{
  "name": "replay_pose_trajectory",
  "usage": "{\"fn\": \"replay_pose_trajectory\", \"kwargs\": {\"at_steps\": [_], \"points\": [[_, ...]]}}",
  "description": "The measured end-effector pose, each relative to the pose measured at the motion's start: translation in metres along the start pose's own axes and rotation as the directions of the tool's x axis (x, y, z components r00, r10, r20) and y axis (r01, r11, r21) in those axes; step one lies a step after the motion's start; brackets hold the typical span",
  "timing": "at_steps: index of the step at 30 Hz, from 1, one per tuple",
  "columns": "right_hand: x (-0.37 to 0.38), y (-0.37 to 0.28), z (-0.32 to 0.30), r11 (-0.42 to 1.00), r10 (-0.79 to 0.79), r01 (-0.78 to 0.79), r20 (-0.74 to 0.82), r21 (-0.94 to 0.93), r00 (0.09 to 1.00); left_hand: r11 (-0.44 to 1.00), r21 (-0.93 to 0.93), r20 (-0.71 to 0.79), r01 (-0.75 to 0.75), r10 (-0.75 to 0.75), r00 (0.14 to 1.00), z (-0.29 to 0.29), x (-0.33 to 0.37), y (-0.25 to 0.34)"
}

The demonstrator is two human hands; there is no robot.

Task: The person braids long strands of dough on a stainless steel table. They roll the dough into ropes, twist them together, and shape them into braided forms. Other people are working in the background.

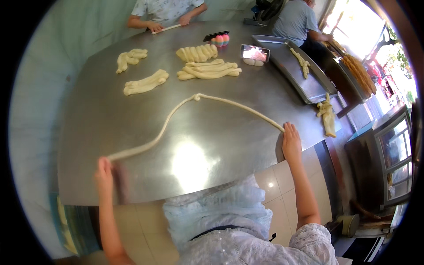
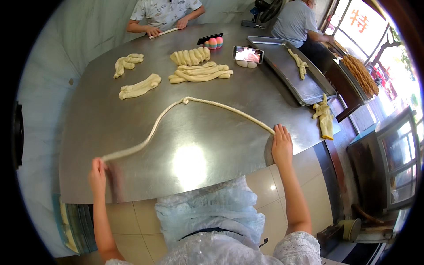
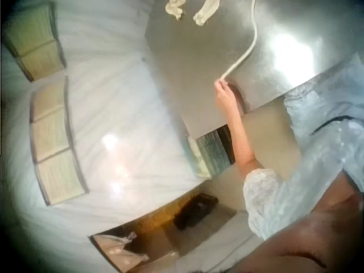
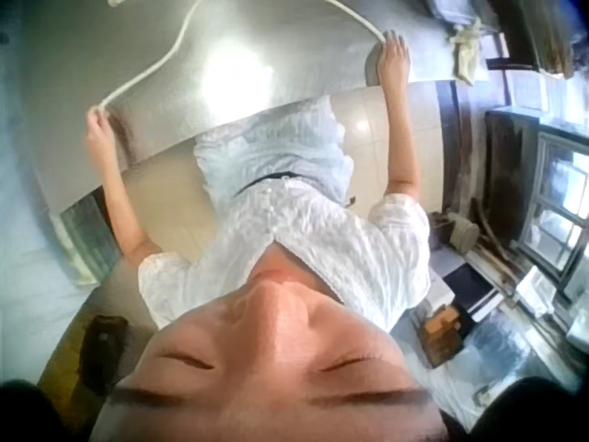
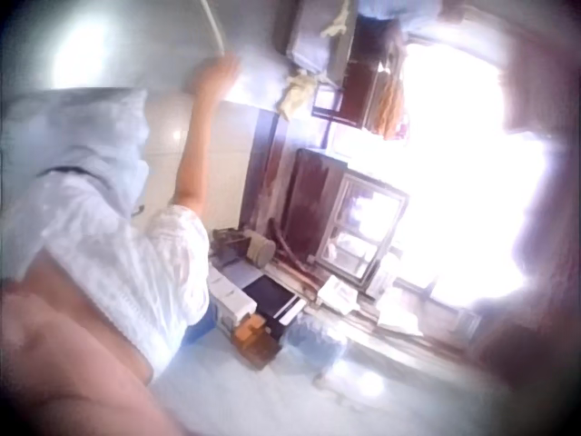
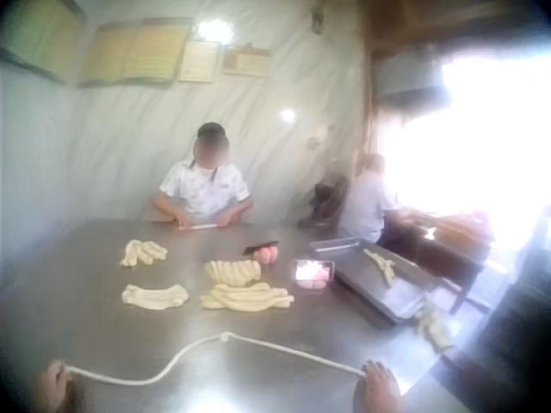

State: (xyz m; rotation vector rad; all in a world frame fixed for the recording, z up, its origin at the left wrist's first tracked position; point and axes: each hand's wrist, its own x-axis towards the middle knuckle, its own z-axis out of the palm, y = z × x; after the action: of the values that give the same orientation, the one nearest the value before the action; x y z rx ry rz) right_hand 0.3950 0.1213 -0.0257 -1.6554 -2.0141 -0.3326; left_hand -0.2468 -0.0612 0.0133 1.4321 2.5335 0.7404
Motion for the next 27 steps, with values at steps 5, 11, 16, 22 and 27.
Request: {"fn": "replay_pose_trajectory", "kwargs": {"at_steps": [5, 11, 16, 22, 27], "points": [[-0.043, -0.001, -0.002, 0.996, 0.009, 0.007, 0.167, -0.094, 0.986, 0.818, 0.570, -0.278, -0.081, 0.285, 0.917, 0.038, 0.005, -0.019], [-0.007, 0.078, 0.041, 0.915, 0.281, -0.249, 0.057, -0.319, 0.958, 0.985, 0.158, -0.265, -0.066, 0.107, 0.958, 0.024, 0.040, -0.022], [0.027, 0.107, 0.046, 0.917, 0.268, -0.298, -0.144, -0.266, 0.953, 0.905, 0.423, -0.190, 0.036, 0.050, 0.981, 0.037, 0.033, -0.015], [-0.046, 0.057, 0.011, 0.994, 0.001, 0.008, 0.081, -0.109, 0.997, 0.891, 0.405, -0.099, -0.207, 0.268, 0.958, 0.040, -0.081, 0.000], [-0.019, 0.079, 0.005, 1.000, -0.014, 0.013, 0.125, 0.009, 0.992, 0.986, 0.166, -0.134, 0.035, -0.012, 0.991, -0.013, -0.009, -0.017]]}}
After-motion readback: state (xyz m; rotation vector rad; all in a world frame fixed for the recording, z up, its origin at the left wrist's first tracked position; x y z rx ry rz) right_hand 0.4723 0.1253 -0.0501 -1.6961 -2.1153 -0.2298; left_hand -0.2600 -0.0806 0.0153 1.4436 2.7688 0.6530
